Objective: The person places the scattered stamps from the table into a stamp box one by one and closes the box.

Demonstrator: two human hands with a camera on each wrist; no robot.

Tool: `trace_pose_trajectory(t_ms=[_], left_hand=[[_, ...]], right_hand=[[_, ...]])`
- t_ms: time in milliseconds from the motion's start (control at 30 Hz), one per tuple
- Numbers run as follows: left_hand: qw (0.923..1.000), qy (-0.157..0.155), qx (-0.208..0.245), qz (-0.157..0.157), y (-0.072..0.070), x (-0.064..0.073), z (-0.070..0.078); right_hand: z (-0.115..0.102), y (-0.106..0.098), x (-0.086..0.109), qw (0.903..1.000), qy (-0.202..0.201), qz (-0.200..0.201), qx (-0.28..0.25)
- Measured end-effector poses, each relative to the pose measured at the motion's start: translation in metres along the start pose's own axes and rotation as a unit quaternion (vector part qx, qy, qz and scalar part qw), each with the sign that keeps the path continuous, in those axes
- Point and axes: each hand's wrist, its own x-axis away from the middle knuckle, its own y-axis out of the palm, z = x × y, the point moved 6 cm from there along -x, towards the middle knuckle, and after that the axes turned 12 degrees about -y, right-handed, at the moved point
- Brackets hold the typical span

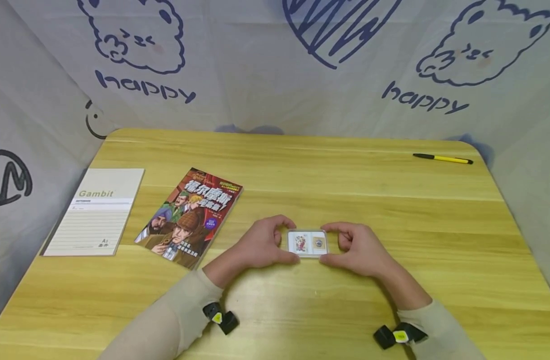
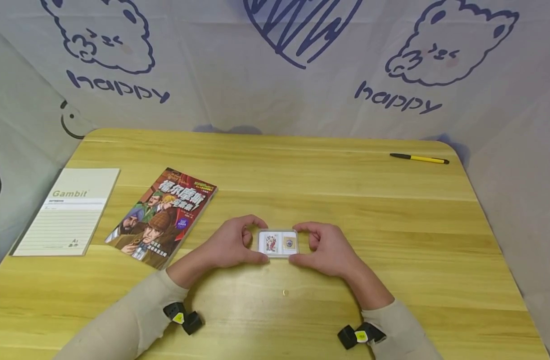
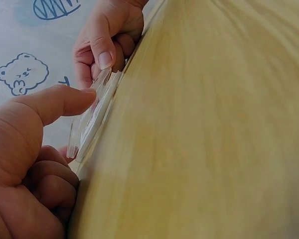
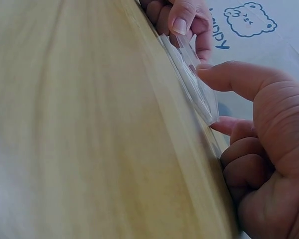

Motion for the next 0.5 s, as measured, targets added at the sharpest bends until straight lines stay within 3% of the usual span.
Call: trace_pose_trajectory(t_ms=[500], left_hand=[[0.9996, 0.010, -0.022, 0.012, 0.0004, 0.0000, 0.0016]], right_hand=[[0.0006, -0.0014, 0.0007, 0.9998, 0.003, 0.016, 0.005]])
